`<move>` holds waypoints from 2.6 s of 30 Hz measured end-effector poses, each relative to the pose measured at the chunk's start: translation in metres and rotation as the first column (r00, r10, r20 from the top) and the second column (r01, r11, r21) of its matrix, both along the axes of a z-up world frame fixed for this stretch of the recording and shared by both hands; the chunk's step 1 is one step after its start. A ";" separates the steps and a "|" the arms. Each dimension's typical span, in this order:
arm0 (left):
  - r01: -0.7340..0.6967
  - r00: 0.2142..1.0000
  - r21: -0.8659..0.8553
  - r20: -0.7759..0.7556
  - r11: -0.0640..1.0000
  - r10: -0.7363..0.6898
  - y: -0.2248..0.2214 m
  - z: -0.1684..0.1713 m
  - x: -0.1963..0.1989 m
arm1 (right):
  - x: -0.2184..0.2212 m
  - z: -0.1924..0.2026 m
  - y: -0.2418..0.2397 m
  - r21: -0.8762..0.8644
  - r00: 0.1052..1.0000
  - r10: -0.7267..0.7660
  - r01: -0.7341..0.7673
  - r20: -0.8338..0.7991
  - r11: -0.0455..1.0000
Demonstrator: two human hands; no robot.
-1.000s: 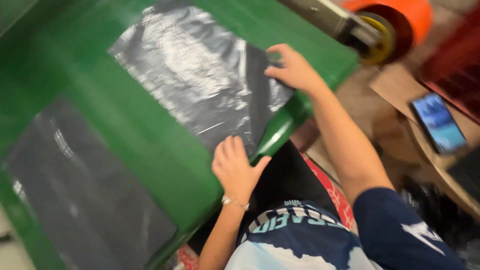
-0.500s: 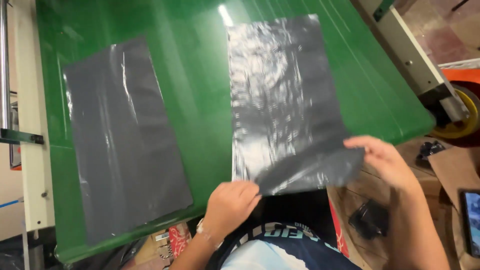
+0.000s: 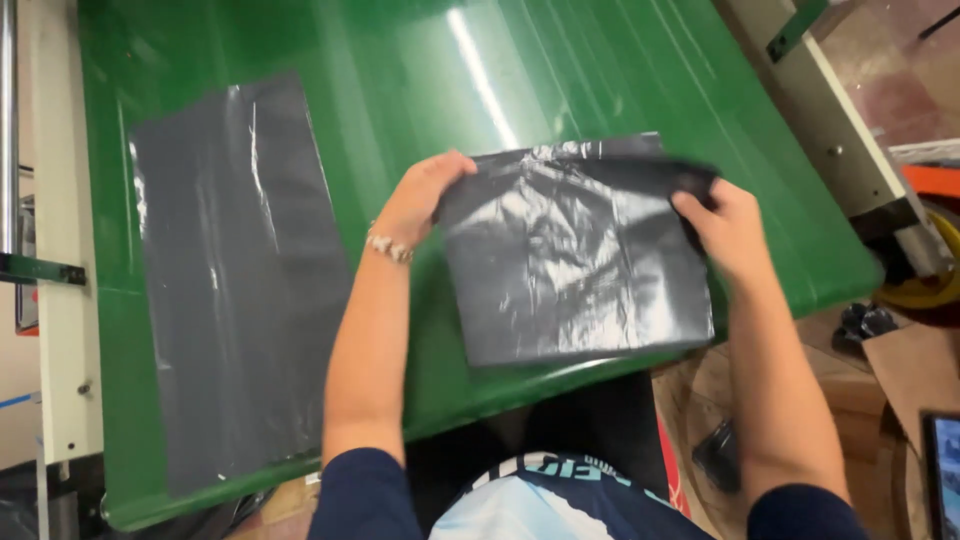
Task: Folding plastic bags into small squares as they come off a conveyor belt and placing them into a red plastic crate.
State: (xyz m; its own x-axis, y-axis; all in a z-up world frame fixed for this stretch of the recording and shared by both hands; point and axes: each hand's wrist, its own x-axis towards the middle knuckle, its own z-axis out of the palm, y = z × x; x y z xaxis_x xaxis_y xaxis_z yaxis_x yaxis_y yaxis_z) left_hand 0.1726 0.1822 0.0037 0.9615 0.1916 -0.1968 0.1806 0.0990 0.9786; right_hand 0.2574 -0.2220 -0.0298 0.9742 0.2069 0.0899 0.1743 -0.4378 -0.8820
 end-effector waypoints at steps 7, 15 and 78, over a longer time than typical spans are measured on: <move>0.034 0.995 0.591 -0.094 0.806 0.028 0.002 -0.074 0.045 | 0.056 -0.046 0.021 -0.152 0.993 -0.103 0.093 -0.055 0.984; -0.082 0.994 0.851 0.034 0.518 0.101 -0.028 -0.054 0.033 | 0.089 -0.025 0.034 -0.417 0.984 0.020 0.057 0.179 0.907; 0.852 0.435 -0.112 -0.390 0.511 -0.811 -0.107 -0.016 0.005 | -0.203 -0.117 0.005 0.078 0.980 0.179 -0.172 -0.092 0.982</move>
